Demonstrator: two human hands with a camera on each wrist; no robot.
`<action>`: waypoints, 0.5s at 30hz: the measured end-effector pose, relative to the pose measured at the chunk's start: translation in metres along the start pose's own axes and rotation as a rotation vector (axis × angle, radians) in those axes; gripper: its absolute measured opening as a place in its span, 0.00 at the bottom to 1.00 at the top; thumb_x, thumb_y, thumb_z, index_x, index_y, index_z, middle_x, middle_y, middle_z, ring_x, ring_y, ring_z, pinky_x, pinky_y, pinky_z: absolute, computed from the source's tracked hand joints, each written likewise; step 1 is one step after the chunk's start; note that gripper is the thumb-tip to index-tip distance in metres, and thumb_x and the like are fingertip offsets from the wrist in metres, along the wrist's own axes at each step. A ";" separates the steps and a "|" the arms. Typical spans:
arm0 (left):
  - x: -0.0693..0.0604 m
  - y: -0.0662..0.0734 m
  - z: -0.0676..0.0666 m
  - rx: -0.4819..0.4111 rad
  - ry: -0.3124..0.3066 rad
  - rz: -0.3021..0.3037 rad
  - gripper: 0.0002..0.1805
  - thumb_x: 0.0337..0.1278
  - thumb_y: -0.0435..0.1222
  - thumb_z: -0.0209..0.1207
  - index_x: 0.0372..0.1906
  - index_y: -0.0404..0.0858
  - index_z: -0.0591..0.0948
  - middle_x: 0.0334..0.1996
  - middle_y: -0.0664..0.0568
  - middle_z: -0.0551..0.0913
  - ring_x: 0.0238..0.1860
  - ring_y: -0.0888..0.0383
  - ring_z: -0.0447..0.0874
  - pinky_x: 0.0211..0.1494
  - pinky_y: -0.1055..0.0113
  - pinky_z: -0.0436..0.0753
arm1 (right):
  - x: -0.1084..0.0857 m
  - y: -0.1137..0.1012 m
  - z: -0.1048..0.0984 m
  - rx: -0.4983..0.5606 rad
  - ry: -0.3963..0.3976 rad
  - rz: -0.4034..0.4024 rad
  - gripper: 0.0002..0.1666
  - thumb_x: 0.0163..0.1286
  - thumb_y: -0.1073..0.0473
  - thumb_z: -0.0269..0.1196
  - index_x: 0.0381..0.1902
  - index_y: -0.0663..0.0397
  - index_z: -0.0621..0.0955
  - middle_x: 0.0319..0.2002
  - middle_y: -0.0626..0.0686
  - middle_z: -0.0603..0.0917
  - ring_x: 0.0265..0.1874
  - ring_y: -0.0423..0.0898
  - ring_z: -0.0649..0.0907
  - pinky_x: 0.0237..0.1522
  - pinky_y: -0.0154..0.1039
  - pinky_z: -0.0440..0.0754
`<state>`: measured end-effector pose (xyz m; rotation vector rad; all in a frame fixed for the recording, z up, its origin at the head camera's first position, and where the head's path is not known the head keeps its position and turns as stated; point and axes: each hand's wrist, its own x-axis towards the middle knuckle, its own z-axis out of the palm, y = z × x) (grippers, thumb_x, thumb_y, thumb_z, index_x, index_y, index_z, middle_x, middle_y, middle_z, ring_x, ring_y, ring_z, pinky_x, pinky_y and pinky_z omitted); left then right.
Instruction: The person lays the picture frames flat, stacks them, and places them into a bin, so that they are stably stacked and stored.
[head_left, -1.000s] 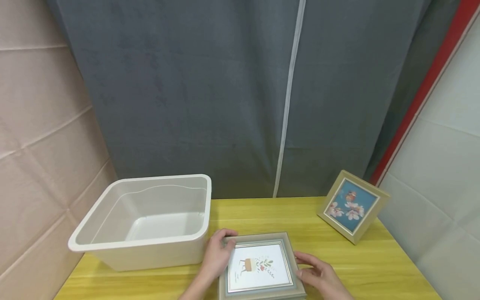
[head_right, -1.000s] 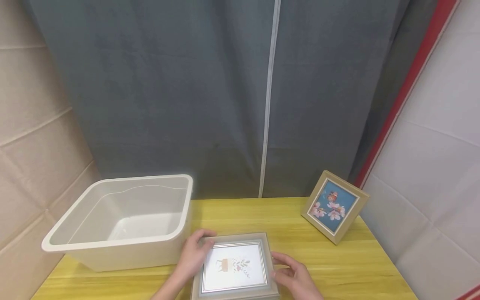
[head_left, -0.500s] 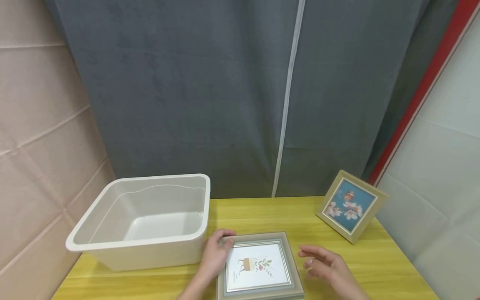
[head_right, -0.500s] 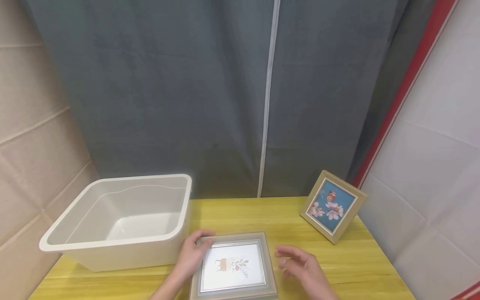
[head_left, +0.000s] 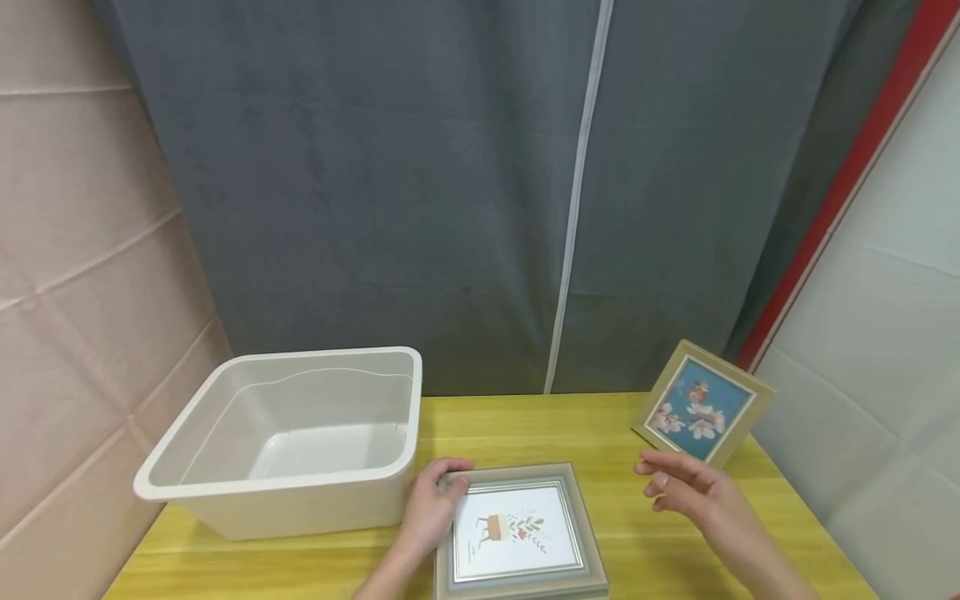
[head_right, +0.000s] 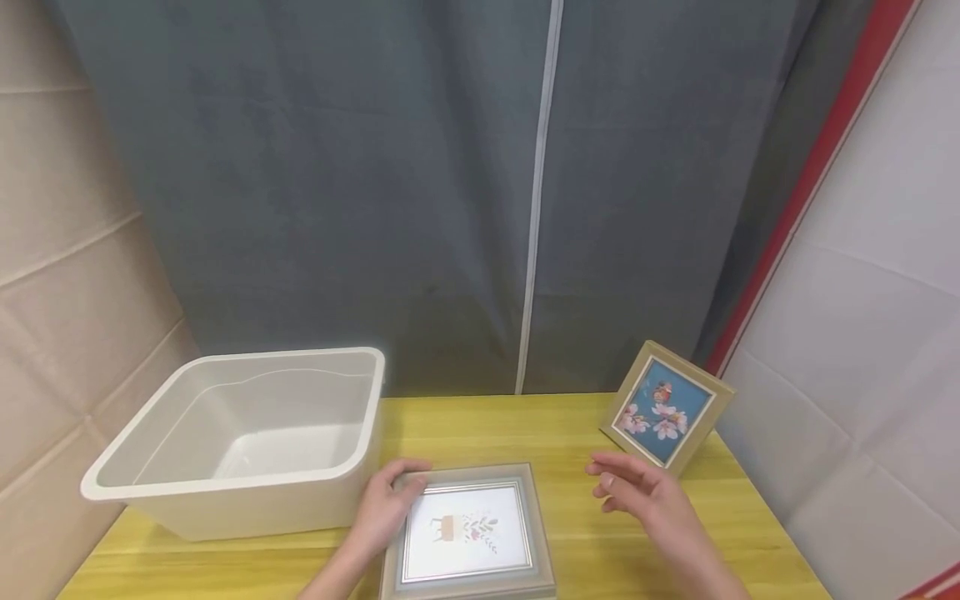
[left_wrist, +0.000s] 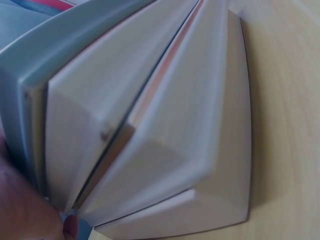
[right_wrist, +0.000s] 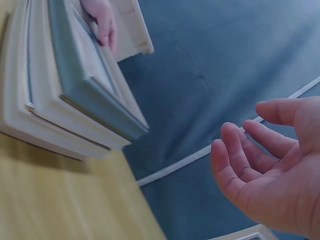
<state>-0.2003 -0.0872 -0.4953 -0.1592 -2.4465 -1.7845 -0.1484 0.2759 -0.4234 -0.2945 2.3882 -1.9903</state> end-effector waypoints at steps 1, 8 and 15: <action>0.000 0.000 0.000 0.002 -0.001 -0.001 0.10 0.64 0.33 0.63 0.48 0.39 0.86 0.48 0.52 0.85 0.57 0.47 0.79 0.66 0.42 0.70 | 0.001 -0.003 -0.003 -0.022 0.000 -0.016 0.18 0.80 0.65 0.54 0.62 0.53 0.81 0.51 0.44 0.87 0.43 0.45 0.85 0.45 0.39 0.86; 0.002 0.000 0.000 0.016 0.005 -0.003 0.09 0.65 0.32 0.62 0.48 0.40 0.86 0.49 0.51 0.85 0.57 0.46 0.79 0.66 0.41 0.71 | 0.011 -0.022 -0.022 -0.106 0.010 -0.170 0.20 0.77 0.71 0.56 0.61 0.53 0.82 0.51 0.41 0.87 0.42 0.42 0.87 0.42 0.35 0.86; 0.001 0.001 0.000 0.011 -0.004 0.010 0.10 0.64 0.32 0.62 0.48 0.39 0.86 0.50 0.50 0.85 0.58 0.45 0.79 0.66 0.41 0.71 | 0.019 -0.024 -0.046 -0.262 0.155 -0.240 0.21 0.75 0.70 0.59 0.64 0.54 0.81 0.50 0.35 0.87 0.42 0.36 0.86 0.39 0.30 0.85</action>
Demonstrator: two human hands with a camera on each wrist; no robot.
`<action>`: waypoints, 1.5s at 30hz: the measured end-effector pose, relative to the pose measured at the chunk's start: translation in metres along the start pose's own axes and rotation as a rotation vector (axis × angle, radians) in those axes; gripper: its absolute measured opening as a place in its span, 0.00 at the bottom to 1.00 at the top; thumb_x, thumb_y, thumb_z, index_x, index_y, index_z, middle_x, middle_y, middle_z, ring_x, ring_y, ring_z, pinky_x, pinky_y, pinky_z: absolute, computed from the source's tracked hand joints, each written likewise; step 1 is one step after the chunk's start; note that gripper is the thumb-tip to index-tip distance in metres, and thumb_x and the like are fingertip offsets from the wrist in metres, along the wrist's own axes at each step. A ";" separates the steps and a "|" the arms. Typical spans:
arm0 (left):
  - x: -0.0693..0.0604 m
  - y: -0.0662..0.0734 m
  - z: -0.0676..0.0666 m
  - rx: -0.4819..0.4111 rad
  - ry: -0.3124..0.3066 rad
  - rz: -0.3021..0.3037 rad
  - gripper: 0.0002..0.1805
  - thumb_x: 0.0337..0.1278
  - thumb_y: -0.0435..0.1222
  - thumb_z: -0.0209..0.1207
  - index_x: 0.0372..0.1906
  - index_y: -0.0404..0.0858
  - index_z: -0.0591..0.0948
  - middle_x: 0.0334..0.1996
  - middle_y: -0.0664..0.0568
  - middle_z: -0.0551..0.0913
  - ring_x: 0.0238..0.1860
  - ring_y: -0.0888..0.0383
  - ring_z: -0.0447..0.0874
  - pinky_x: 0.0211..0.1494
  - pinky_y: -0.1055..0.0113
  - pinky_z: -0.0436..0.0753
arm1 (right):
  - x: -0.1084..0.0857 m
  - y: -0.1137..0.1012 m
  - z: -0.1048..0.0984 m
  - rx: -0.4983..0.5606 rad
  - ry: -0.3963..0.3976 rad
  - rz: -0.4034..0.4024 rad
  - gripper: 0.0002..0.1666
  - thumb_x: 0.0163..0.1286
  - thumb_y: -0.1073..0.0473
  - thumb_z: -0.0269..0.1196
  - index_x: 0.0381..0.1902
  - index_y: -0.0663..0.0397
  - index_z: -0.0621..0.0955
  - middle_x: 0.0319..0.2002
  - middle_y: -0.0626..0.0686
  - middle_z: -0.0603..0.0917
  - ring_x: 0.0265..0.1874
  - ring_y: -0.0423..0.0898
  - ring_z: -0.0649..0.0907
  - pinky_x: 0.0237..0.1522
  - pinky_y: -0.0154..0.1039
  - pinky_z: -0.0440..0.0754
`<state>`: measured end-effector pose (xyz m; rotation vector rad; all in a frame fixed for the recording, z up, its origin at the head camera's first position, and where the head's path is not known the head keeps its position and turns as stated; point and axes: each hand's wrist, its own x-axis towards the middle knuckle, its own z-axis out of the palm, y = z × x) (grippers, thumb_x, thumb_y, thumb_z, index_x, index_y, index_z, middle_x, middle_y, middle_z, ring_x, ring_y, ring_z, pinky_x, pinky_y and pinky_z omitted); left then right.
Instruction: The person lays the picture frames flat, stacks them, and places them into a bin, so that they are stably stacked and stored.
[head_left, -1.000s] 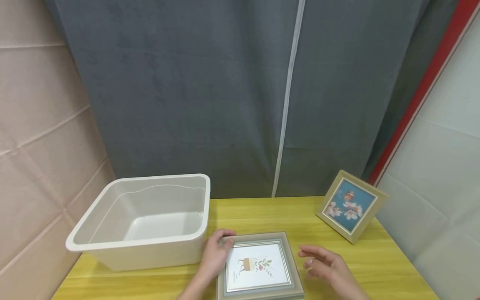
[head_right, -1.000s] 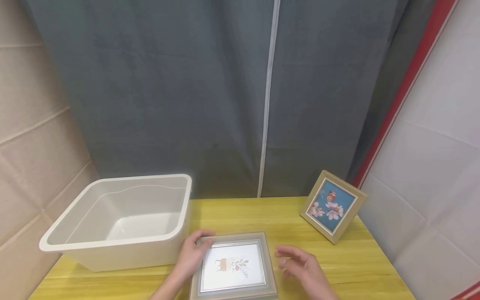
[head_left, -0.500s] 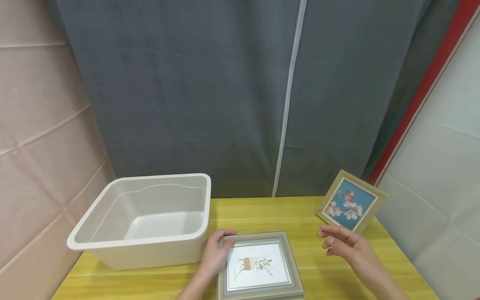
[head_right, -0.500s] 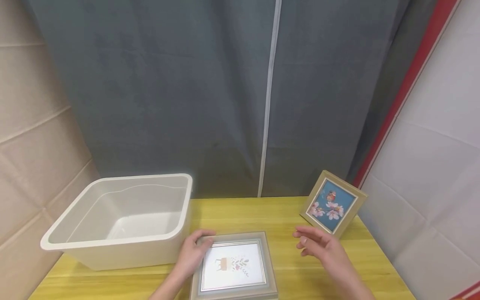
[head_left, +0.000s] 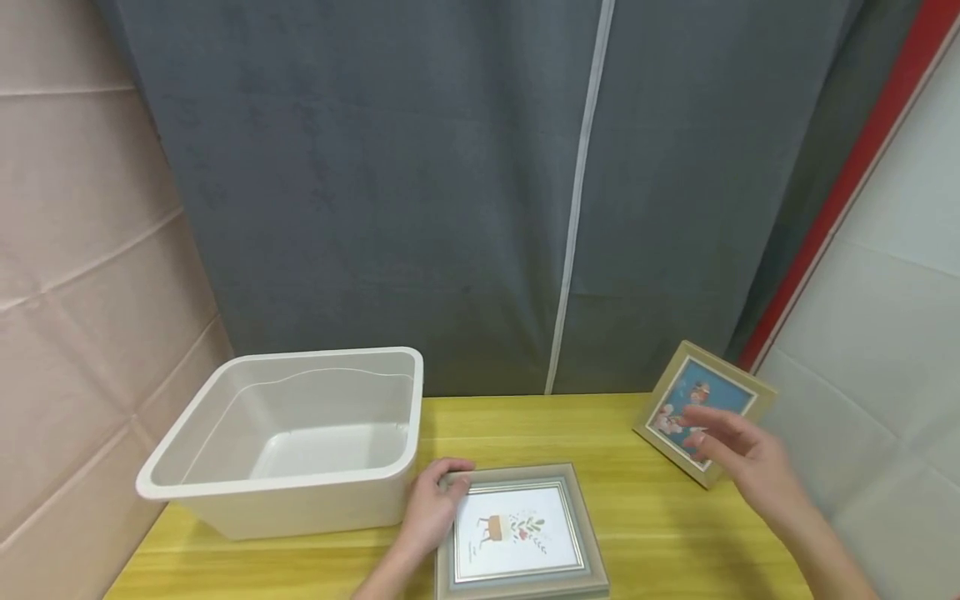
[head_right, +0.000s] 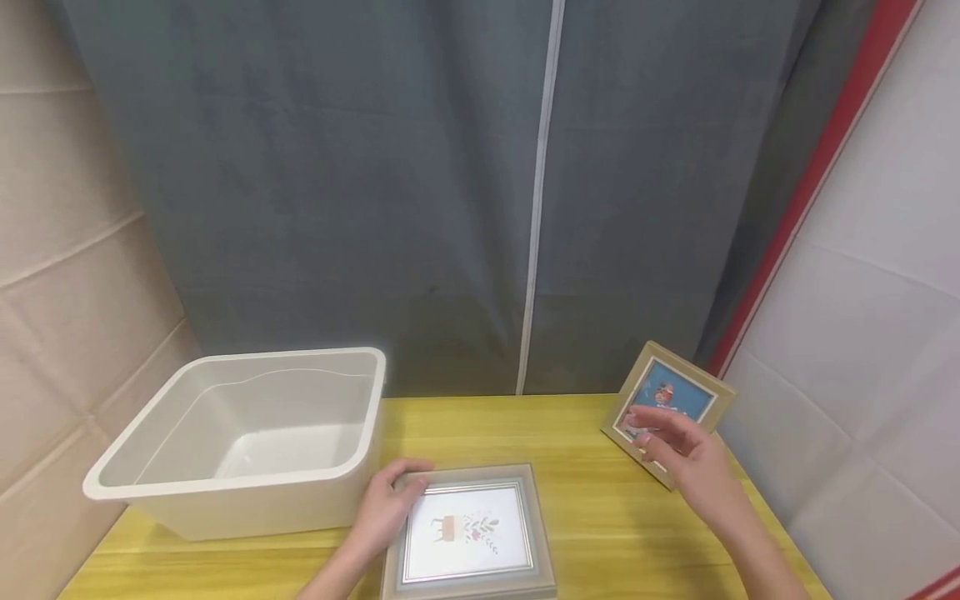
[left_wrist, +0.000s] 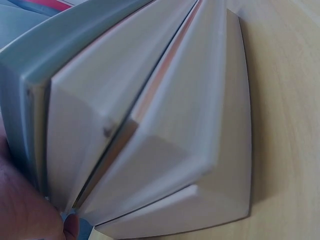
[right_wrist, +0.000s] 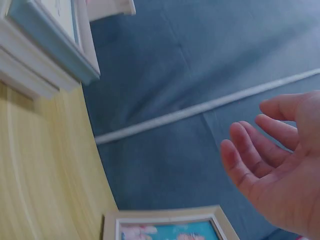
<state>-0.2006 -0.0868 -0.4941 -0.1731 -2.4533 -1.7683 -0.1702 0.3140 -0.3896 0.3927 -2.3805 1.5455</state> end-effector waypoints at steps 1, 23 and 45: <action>0.000 0.000 0.000 -0.001 -0.002 0.001 0.10 0.64 0.32 0.62 0.48 0.39 0.86 0.49 0.50 0.85 0.58 0.45 0.79 0.66 0.41 0.71 | 0.002 0.003 -0.003 0.007 0.015 -0.017 0.22 0.75 0.72 0.59 0.64 0.56 0.81 0.50 0.36 0.87 0.42 0.36 0.86 0.40 0.29 0.85; -0.001 -0.002 -0.004 -0.006 0.003 -0.004 0.09 0.65 0.32 0.62 0.48 0.40 0.86 0.49 0.51 0.85 0.58 0.46 0.79 0.67 0.39 0.69 | 0.052 0.033 -0.057 -0.219 0.344 -0.002 0.21 0.74 0.64 0.64 0.63 0.57 0.82 0.46 0.25 0.82 0.44 0.22 0.79 0.43 0.14 0.73; -0.004 0.000 -0.004 -0.014 -0.017 -0.012 0.10 0.64 0.31 0.62 0.48 0.39 0.85 0.51 0.49 0.84 0.61 0.43 0.77 0.68 0.39 0.69 | 0.082 0.064 -0.097 -0.471 0.166 0.121 0.33 0.74 0.55 0.65 0.70 0.68 0.71 0.50 0.51 0.84 0.44 0.30 0.81 0.33 0.17 0.73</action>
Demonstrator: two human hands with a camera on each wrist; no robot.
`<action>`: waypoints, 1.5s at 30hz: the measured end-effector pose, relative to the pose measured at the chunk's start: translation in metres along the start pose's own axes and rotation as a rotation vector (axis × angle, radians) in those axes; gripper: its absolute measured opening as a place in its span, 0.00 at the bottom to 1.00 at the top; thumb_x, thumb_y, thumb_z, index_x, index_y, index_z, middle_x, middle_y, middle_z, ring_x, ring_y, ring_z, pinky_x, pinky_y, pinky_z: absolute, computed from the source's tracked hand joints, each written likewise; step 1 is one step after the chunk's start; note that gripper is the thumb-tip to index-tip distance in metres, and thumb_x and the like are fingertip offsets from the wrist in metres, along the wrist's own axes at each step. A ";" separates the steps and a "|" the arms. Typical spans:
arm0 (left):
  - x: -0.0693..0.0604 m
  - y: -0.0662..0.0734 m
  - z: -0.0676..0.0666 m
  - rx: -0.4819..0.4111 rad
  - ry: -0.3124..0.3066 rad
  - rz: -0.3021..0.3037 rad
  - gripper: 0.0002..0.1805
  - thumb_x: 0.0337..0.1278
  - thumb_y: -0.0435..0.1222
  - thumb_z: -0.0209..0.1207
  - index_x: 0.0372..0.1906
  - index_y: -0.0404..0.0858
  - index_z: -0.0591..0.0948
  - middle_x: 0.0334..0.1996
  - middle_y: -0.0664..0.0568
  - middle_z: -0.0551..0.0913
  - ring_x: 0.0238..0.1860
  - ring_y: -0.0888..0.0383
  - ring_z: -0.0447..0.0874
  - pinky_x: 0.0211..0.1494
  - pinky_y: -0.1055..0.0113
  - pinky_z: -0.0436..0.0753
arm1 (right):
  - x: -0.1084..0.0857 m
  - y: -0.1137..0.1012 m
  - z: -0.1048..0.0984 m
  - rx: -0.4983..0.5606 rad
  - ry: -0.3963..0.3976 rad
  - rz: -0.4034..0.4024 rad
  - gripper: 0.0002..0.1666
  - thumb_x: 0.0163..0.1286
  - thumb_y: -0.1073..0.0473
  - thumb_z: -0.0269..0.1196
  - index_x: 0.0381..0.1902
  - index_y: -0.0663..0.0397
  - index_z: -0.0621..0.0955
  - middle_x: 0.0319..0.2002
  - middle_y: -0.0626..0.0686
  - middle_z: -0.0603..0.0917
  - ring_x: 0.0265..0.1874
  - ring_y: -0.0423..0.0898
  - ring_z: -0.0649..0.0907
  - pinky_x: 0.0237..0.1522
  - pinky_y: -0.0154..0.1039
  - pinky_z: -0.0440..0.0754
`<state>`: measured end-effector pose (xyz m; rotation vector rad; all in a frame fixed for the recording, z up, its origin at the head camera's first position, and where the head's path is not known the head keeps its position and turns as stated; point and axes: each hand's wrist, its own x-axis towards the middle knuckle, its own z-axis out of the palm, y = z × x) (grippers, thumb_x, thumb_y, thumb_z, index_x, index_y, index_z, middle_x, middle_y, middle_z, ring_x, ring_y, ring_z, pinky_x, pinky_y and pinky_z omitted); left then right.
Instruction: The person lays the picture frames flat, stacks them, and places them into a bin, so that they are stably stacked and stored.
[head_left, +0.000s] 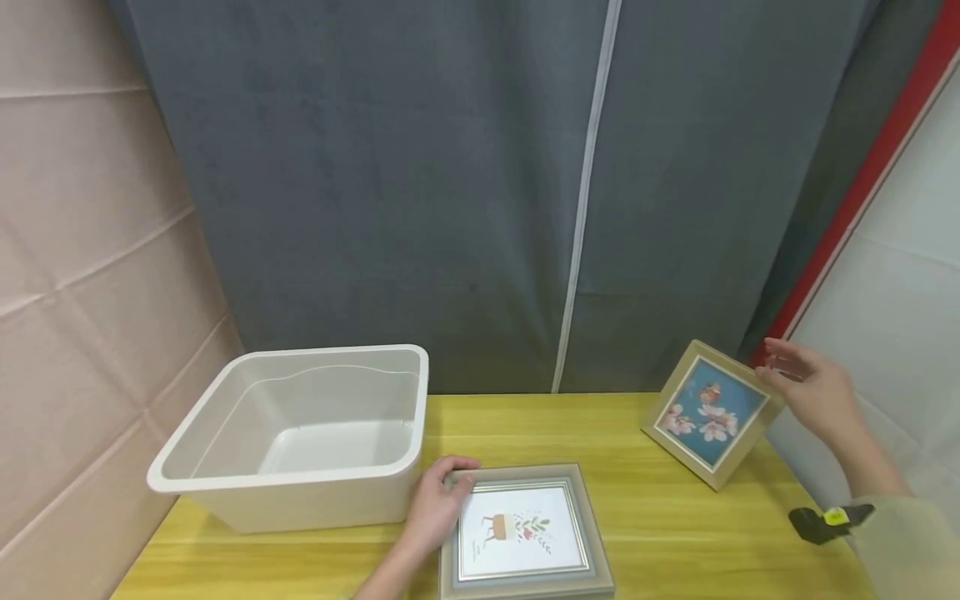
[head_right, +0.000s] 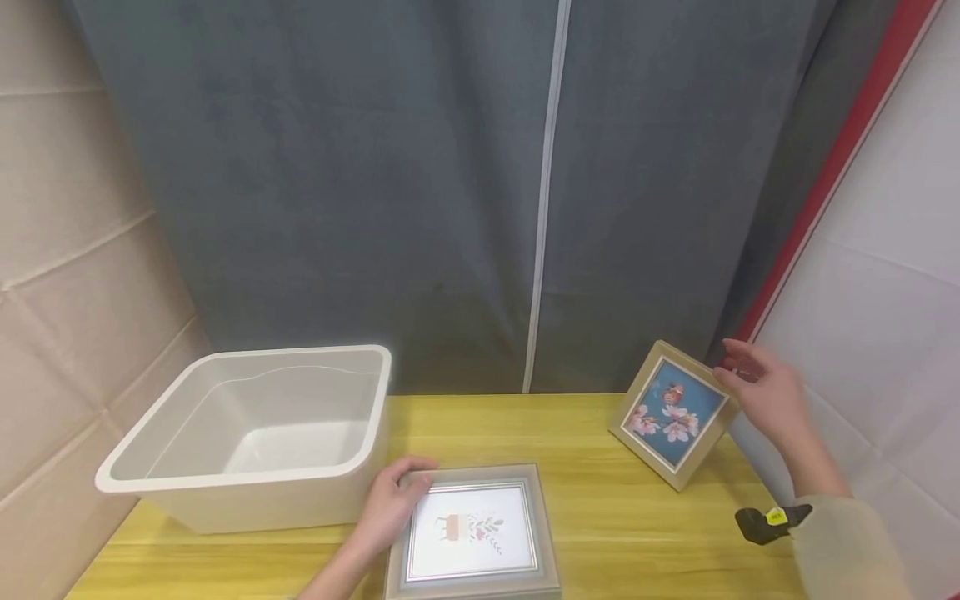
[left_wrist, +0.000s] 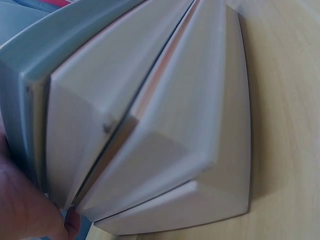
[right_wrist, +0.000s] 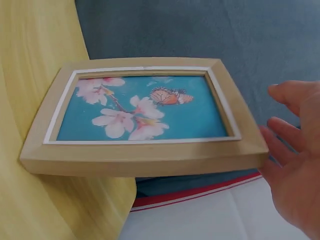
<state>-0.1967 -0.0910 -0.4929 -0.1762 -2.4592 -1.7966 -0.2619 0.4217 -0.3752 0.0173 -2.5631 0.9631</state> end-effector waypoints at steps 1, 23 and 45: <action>0.000 0.000 0.000 -0.003 -0.001 -0.001 0.10 0.64 0.31 0.62 0.48 0.39 0.85 0.51 0.49 0.84 0.61 0.43 0.77 0.68 0.39 0.69 | -0.001 0.003 0.001 0.026 -0.002 0.007 0.34 0.75 0.54 0.65 0.70 0.68 0.71 0.48 0.42 0.83 0.42 0.22 0.76 0.33 0.16 0.73; -0.003 0.002 0.003 -0.008 -0.001 -0.010 0.10 0.65 0.31 0.62 0.49 0.40 0.85 0.52 0.50 0.84 0.61 0.44 0.77 0.69 0.39 0.68 | 0.012 0.022 0.010 -0.043 -0.121 0.018 0.28 0.77 0.50 0.62 0.66 0.63 0.77 0.56 0.68 0.83 0.44 0.36 0.80 0.36 0.33 0.80; -0.004 0.006 0.005 0.026 0.020 -0.013 0.10 0.66 0.31 0.61 0.48 0.41 0.85 0.51 0.51 0.84 0.60 0.44 0.77 0.68 0.39 0.68 | 0.000 0.017 0.012 0.065 -0.224 0.143 0.33 0.81 0.44 0.53 0.74 0.57 0.71 0.61 0.76 0.77 0.58 0.68 0.73 0.55 0.76 0.69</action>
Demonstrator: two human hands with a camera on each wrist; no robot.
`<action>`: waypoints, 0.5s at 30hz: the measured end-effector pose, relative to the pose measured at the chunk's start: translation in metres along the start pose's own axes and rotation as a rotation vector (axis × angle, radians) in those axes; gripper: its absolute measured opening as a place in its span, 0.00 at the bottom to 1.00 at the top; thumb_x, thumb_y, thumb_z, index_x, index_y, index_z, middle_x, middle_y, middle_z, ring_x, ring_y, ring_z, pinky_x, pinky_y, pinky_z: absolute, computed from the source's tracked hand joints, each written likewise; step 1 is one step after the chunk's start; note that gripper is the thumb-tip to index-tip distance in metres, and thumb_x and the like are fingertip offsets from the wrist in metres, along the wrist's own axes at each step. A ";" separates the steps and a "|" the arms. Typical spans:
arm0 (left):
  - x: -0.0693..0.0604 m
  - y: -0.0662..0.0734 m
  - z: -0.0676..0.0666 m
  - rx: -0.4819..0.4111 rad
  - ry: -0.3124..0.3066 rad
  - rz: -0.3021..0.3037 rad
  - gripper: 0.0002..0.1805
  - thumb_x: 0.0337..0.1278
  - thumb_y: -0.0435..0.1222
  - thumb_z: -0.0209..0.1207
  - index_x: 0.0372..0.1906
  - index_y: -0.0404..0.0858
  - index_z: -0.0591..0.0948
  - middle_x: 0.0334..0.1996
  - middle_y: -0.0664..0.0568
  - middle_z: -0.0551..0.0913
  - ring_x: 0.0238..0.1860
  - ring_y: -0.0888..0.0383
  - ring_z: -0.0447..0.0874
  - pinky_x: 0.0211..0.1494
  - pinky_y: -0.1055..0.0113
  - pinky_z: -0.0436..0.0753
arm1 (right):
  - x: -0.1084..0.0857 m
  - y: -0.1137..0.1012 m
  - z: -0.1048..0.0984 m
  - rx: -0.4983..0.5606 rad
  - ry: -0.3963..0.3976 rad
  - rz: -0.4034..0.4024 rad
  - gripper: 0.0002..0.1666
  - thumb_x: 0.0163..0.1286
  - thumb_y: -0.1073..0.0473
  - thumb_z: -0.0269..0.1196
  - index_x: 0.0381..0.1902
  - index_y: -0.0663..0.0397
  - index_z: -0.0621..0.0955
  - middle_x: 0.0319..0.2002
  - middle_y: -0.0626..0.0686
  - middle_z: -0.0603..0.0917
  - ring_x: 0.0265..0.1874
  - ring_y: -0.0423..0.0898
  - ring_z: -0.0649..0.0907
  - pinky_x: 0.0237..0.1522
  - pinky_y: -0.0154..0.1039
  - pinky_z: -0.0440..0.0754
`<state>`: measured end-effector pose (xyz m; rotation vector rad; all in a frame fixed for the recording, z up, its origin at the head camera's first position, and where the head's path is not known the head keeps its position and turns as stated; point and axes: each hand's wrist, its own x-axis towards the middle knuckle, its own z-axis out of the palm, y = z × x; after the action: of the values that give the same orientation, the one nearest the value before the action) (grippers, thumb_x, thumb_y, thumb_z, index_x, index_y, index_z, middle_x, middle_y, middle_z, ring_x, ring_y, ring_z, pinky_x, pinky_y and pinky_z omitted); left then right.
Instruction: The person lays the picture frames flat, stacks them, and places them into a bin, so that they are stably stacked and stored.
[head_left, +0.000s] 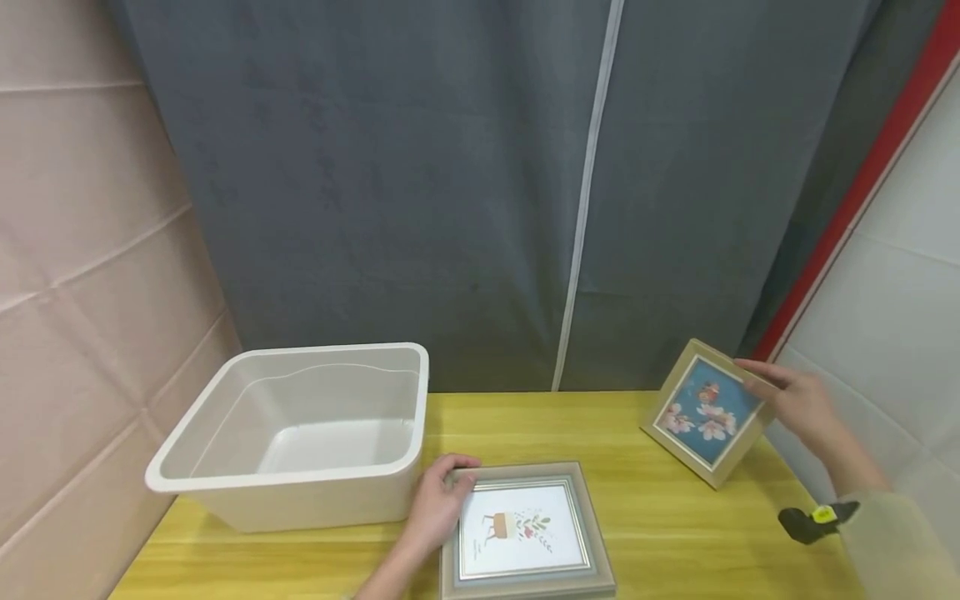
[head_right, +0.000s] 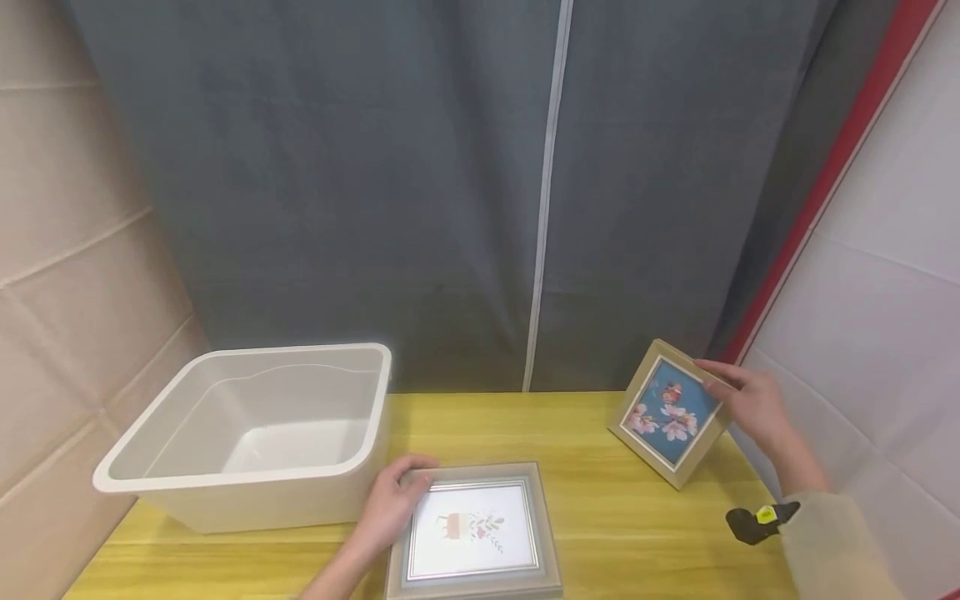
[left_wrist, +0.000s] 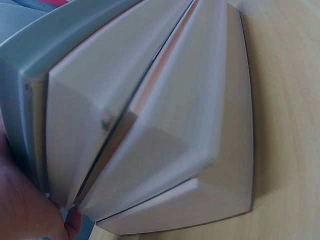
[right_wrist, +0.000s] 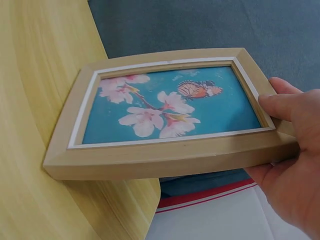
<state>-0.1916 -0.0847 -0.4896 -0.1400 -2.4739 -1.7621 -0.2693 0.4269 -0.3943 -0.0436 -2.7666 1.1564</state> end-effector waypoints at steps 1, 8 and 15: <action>0.000 0.000 0.000 0.000 0.000 -0.001 0.10 0.66 0.31 0.61 0.48 0.41 0.85 0.51 0.51 0.84 0.61 0.45 0.77 0.69 0.39 0.68 | -0.001 0.000 0.001 0.000 0.008 -0.007 0.33 0.81 0.44 0.53 0.74 0.57 0.71 0.61 0.76 0.76 0.60 0.69 0.72 0.55 0.76 0.68; -0.002 0.004 -0.001 0.003 -0.024 0.013 0.10 0.65 0.30 0.62 0.49 0.38 0.85 0.52 0.49 0.84 0.62 0.42 0.76 0.69 0.38 0.68 | -0.008 -0.001 0.003 0.047 0.048 -0.014 0.33 0.81 0.45 0.53 0.75 0.55 0.70 0.65 0.76 0.73 0.63 0.71 0.68 0.57 0.76 0.66; 0.000 0.002 -0.002 0.017 -0.025 0.030 0.12 0.61 0.32 0.65 0.49 0.39 0.86 0.53 0.47 0.83 0.62 0.40 0.76 0.70 0.38 0.67 | -0.019 -0.010 0.002 0.061 0.057 0.036 0.34 0.79 0.40 0.54 0.76 0.45 0.70 0.67 0.68 0.73 0.62 0.61 0.69 0.56 0.68 0.71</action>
<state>-0.1910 -0.0859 -0.4868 -0.1976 -2.4901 -1.7372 -0.2506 0.4168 -0.3914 -0.1178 -2.6899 1.2284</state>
